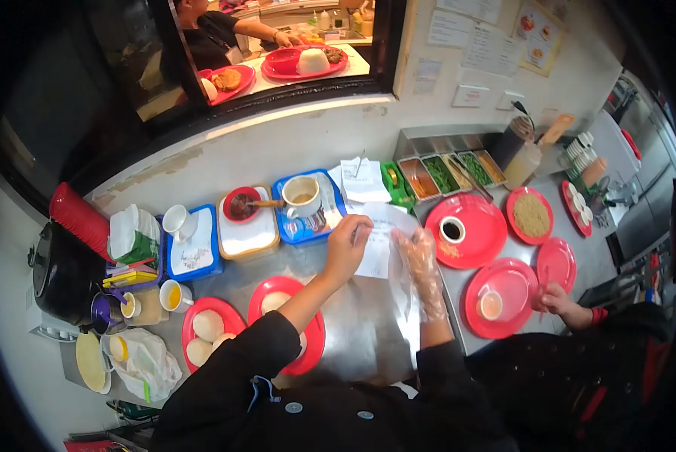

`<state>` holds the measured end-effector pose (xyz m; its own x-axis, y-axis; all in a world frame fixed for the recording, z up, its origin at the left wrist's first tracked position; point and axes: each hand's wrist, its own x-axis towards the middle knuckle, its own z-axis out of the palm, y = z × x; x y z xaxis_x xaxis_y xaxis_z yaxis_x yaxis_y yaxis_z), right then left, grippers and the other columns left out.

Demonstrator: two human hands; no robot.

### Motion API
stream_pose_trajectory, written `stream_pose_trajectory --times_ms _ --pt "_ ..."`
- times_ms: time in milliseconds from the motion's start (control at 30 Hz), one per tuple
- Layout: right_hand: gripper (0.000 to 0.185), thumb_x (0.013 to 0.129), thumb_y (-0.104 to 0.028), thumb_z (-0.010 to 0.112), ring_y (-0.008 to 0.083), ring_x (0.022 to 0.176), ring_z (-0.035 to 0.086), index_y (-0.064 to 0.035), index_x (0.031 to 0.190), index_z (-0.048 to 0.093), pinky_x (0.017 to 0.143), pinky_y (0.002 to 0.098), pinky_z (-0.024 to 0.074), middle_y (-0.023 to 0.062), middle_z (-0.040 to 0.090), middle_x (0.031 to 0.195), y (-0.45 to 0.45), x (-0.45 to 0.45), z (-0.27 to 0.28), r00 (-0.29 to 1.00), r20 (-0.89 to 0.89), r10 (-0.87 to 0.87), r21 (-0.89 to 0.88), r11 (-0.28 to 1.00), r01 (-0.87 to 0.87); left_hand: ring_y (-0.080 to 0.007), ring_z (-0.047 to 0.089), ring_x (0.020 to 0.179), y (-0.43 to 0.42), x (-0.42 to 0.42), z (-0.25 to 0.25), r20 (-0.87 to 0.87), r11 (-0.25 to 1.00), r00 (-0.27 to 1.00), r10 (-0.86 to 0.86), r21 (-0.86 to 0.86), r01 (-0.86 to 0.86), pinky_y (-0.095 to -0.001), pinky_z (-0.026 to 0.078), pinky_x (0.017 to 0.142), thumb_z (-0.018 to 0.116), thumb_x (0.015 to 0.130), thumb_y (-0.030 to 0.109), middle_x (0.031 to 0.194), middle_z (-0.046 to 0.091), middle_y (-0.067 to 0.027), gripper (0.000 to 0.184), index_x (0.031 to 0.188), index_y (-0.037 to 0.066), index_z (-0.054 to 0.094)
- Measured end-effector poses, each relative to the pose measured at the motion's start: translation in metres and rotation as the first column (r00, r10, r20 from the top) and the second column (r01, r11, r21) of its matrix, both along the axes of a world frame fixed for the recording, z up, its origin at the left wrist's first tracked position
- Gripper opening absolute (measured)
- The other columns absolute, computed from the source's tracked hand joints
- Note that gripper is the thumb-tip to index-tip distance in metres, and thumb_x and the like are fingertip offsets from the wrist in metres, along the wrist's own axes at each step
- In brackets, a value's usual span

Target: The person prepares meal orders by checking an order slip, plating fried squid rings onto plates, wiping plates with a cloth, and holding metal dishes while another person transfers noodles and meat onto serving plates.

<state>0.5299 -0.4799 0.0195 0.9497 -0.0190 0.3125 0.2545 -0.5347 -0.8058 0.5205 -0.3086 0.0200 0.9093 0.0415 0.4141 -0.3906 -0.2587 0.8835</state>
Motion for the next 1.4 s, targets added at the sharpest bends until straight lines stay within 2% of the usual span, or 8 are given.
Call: stream_pose_trajectory --times_ms 200,300,433,567,667,767,833,1400 --pt "0.021 0.083 -0.018 0.061 0.0085 0.064 0.056 0.0003 0.092 0.065 0.055 0.0263 0.0462 0.0055 0.064 0.075 0.035 0.158 0.026 0.963 -0.166 0.214 0.540 0.836 -0.092 -0.0283 0.053 0.084 -0.002 0.118 0.031 0.283 0.942 0.910 0.304 0.056 -0.332 -0.0330 0.044 0.070 0.054 0.079 -0.006 0.094 0.050 -0.0143 0.023 0.100 0.002 0.058" --pt "0.015 0.082 -0.012 0.058 0.0130 0.062 0.059 -0.0002 0.087 0.064 0.056 0.0269 0.0469 0.0077 0.064 0.072 0.055 0.195 0.045 0.972 -0.171 0.164 0.422 0.903 -0.079 -0.0342 0.052 0.091 -0.001 0.158 0.027 0.224 0.929 0.905 0.361 0.004 -0.371 -0.0370 0.044 0.077 0.052 0.076 -0.008 0.099 0.049 -0.0191 0.027 0.102 -0.001 0.057" --pt "0.032 0.061 -0.024 0.068 0.0363 0.074 0.062 0.0015 0.079 0.064 0.066 0.0447 0.0479 0.0190 0.064 0.080 0.058 0.254 -0.095 0.971 0.120 0.208 -0.732 0.679 -0.055 -0.0385 0.051 0.094 0.019 0.190 -0.049 -0.018 0.843 0.900 0.436 0.358 -0.401 -0.0397 0.043 0.083 0.052 0.068 -0.008 0.104 0.047 -0.0264 0.032 0.099 -0.005 0.060" --pt "0.028 0.077 -0.024 0.060 0.0358 0.082 0.060 0.0022 0.085 0.062 0.074 0.0424 0.0464 0.0215 0.062 0.088 0.044 0.216 -0.082 0.995 0.072 0.067 -0.523 0.852 -0.019 -0.0426 0.038 0.112 0.049 0.158 0.005 0.001 0.767 0.947 0.321 0.587 -0.260 -0.0444 0.037 0.093 0.067 0.065 0.006 0.125 0.035 -0.0263 0.049 0.111 -0.004 0.055" --pt "0.027 0.076 -0.022 0.063 0.0335 0.088 0.058 -0.0030 0.095 0.061 0.077 0.0407 0.0459 0.0161 0.061 0.092 0.033 0.142 0.014 0.939 0.340 -0.055 -0.325 0.930 0.172 -0.0329 0.036 0.115 0.137 0.174 0.090 0.656 0.655 0.617 0.434 0.241 -0.716 -0.0421 0.030 0.096 0.072 0.071 0.026 0.122 0.037 -0.0219 0.062 0.121 0.002 0.045" --pt "0.021 0.076 -0.010 0.062 0.0300 0.088 0.059 -0.0022 0.096 0.060 0.076 0.0377 0.0467 0.0157 0.061 0.096 0.015 0.076 0.014 0.949 0.286 0.129 -0.253 0.966 -0.055 -0.0228 0.042 0.098 0.267 0.211 0.125 0.519 0.186 0.087 0.850 -0.142 -0.972 -0.0324 0.035 0.086 0.058 0.084 0.039 0.102 0.045 -0.0112 0.045 0.105 -0.001 0.050" --pt "0.015 0.074 -0.003 0.063 0.0275 0.076 0.058 -0.0028 0.089 0.060 0.068 0.0358 0.0466 0.0139 0.060 0.086 0.009 0.031 -0.011 0.941 0.242 0.236 -0.188 0.963 -0.193 -0.0170 0.047 0.083 0.304 0.214 0.152 0.124 0.608 0.604 0.788 -0.309 -0.731 -0.0297 0.037 0.078 0.052 0.086 0.044 0.085 0.050 -0.0067 0.044 0.091 0.001 0.052" --pt "0.013 0.078 0.000 0.056 0.0263 0.076 0.062 -0.0028 0.090 0.060 0.069 0.0340 0.0486 0.0147 0.062 0.085 0.024 -0.063 -0.042 0.958 -0.053 0.282 -0.071 0.956 -0.286 -0.0194 0.057 0.082 0.137 0.282 0.153 0.215 0.938 0.916 0.340 -0.003 -0.347 -0.0290 0.043 0.076 0.055 0.083 0.051 0.087 0.061 -0.0125 0.052 0.100 0.002 0.057"
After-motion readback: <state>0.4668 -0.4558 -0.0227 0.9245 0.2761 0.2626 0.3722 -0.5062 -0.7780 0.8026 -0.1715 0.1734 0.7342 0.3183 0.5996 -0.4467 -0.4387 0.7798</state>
